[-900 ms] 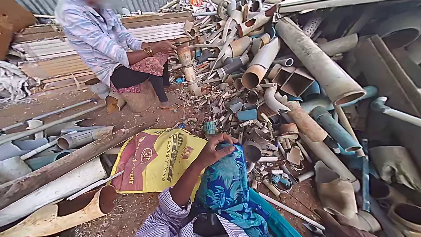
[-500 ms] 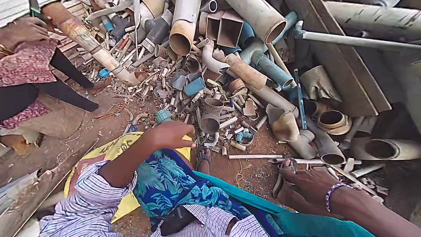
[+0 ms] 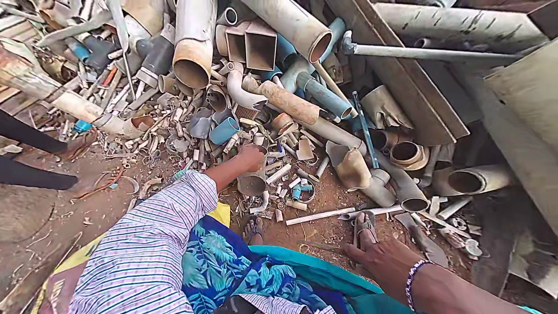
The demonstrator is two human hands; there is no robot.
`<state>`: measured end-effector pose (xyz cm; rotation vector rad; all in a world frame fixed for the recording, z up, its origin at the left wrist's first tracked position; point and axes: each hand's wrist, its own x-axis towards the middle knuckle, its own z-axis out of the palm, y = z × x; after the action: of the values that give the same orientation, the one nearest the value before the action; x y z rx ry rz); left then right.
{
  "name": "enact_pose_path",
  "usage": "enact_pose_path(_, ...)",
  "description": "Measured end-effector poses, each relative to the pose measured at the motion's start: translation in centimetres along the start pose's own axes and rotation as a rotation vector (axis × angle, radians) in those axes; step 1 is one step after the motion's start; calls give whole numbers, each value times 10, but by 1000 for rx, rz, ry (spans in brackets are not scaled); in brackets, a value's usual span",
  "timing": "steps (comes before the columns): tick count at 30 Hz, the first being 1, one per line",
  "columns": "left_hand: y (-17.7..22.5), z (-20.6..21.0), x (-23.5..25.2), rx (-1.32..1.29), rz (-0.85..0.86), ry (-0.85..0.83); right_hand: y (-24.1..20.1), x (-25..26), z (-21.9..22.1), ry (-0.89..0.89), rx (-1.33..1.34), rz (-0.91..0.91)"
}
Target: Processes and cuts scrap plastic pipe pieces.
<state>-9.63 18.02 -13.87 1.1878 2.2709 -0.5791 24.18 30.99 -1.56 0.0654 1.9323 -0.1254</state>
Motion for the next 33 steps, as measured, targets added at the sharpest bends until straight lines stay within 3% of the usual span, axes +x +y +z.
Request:
enact_pose_path(4,-6,-8,55,-132,31,114,5,3,-12,-36,46,-1)
enact_pose_path(7,-6,-20,97,-311,-7,255,9,5,-20,-66,69,-39)
enact_pose_path(13,-9,-49,153,-585,-114,370,20,11,-28,-122,99,-55)
enact_pose_path(20,-7,-39,179,-860,-99,210,32,4,-24,-88,133,-53)
enact_pose_path(22,8,-33,180,-760,-52,57,35,1,-20,-98,157,-64)
enact_pose_path(24,26,-37,175,-485,-25,28,37,-1,-15,-90,180,-84)
enact_pose_path(26,43,-48,166,-270,15,188,39,-2,-12,-76,191,-92)
enact_pose_path(29,55,-69,169,-172,157,486,39,-3,-12,-81,191,-77)
enact_pose_path(33,54,-80,193,-81,174,516,39,-3,-13,-66,173,-68)
